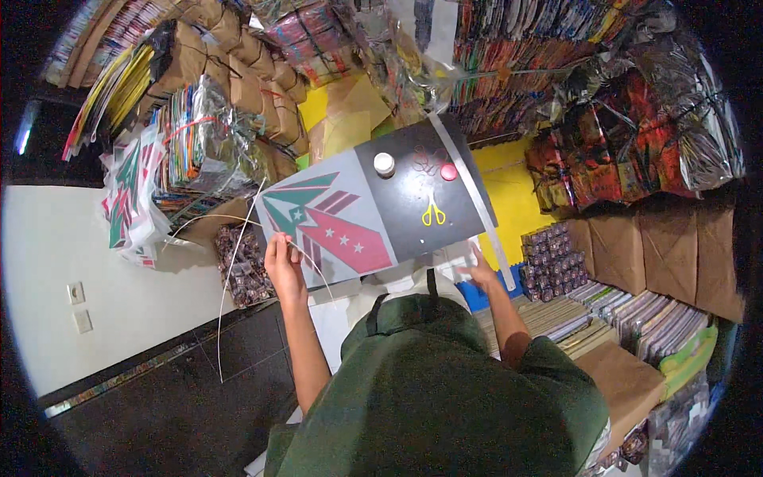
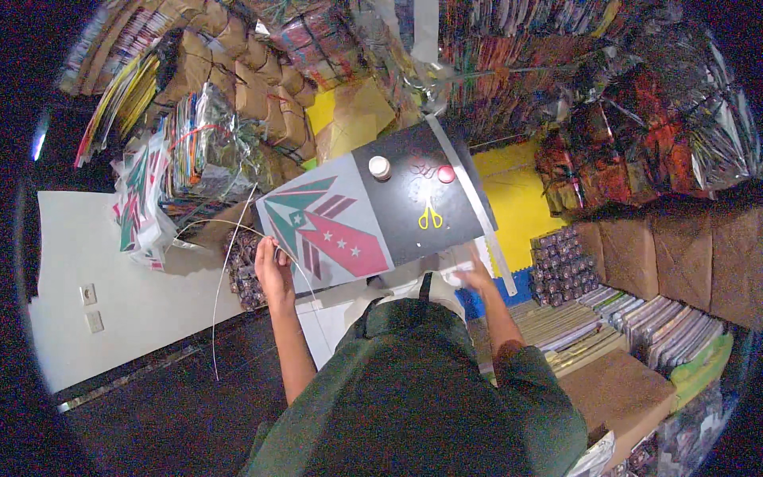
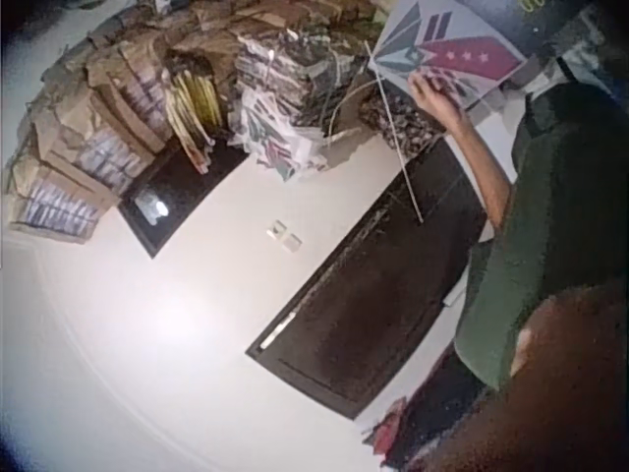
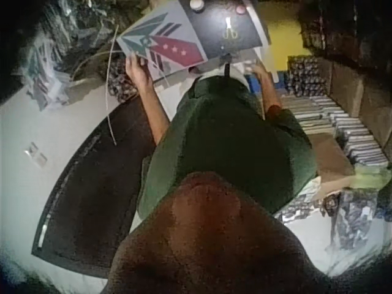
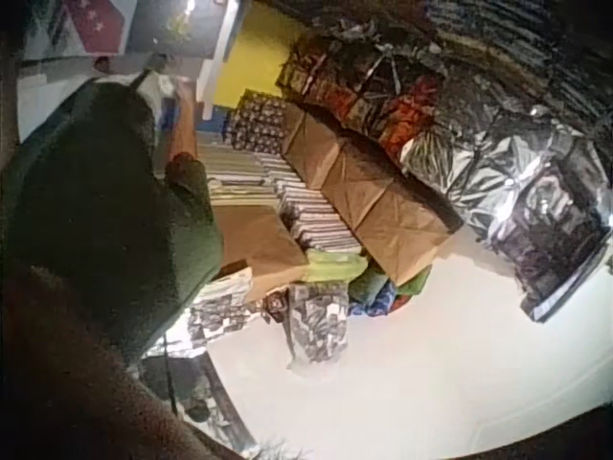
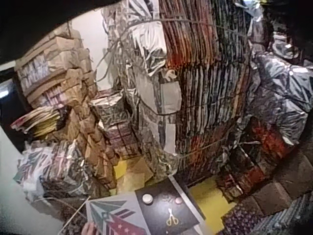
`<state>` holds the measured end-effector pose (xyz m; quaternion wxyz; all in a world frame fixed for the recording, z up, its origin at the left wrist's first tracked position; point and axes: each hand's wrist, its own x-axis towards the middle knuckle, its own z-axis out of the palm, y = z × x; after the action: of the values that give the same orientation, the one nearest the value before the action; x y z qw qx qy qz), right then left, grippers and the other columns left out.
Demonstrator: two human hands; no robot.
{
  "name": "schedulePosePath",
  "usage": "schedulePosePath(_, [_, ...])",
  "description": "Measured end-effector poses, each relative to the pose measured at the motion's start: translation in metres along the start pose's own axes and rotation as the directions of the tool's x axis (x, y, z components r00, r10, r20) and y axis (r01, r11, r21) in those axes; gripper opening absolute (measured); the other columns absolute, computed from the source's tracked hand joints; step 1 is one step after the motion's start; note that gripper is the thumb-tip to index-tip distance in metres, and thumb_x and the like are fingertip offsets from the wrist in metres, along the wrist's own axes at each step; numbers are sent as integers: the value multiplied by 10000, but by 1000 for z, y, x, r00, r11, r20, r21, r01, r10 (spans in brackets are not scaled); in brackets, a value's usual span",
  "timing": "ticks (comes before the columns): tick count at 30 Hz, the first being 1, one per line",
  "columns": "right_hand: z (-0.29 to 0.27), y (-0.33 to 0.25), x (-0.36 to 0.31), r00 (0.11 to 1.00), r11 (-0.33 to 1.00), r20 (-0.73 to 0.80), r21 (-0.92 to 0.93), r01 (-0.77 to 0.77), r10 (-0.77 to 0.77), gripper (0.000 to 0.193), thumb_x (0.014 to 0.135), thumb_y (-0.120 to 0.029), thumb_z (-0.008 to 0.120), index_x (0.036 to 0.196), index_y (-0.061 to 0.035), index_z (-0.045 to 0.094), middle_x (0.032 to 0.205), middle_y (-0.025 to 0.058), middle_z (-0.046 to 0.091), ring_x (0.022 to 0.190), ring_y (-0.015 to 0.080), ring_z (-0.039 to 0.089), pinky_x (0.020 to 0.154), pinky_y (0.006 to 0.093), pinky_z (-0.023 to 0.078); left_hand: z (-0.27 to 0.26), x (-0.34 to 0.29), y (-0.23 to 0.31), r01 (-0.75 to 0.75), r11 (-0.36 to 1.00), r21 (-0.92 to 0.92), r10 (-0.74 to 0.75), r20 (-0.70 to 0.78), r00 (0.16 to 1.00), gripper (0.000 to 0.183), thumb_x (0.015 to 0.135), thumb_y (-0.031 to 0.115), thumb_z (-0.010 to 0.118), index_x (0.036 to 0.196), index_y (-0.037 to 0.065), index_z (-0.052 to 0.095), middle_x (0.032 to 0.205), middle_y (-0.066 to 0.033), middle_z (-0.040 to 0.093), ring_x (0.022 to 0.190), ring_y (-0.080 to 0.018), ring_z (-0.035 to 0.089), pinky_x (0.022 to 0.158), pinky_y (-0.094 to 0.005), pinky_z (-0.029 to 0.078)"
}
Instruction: The person assembles a kite by applying glue to a white plastic rod and attaching it to the center of a patterned kite sheet. They press the rod into place and then use yellow scissors to trim the excess length of the rod from the bottom edge of the kite.
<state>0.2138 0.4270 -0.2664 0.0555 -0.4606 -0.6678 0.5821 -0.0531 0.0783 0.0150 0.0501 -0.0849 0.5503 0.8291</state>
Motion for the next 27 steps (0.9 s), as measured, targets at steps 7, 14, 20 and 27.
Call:
schedulePosePath(7, [-9,-29,-35,993,903,64,-412,120,-103,184,727,-187,803,864,-67,783,735,91,736,665,148,683,637,291,534,-22,5,22,-37,999,2,37,-14,999,156,993,167,575,1051,23,589,890,-7,582,612,-48,405,561,-200,330])
schedulePosePath(14, [66,-147,-47,926,938,223,-99,332,-304,270,937,-214,605,929,25,729,719,79,712,605,126,663,576,279,509,-39,15,52,-78,996,-42,80,55,995,154,984,140,585,1029,-6,605,894,-44,602,617,-38,402,536,-179,321])
schedulePosePath(20, [140,-242,-75,848,848,96,-55,527,-521,485,1010,-329,481,664,2,559,519,52,511,481,147,477,488,358,381,-68,4,86,-37,999,26,36,57,998,168,1002,166,554,1036,5,587,894,-26,587,626,-42,413,556,-187,341])
schedulePosePath(27, [130,-237,-79,888,794,-93,415,446,-450,256,1005,-257,529,892,-39,601,770,47,618,666,143,537,546,318,413,-104,12,102,-49,997,-54,57,150,987,146,1001,161,553,1026,25,600,875,-6,592,612,-35,412,566,-185,347])
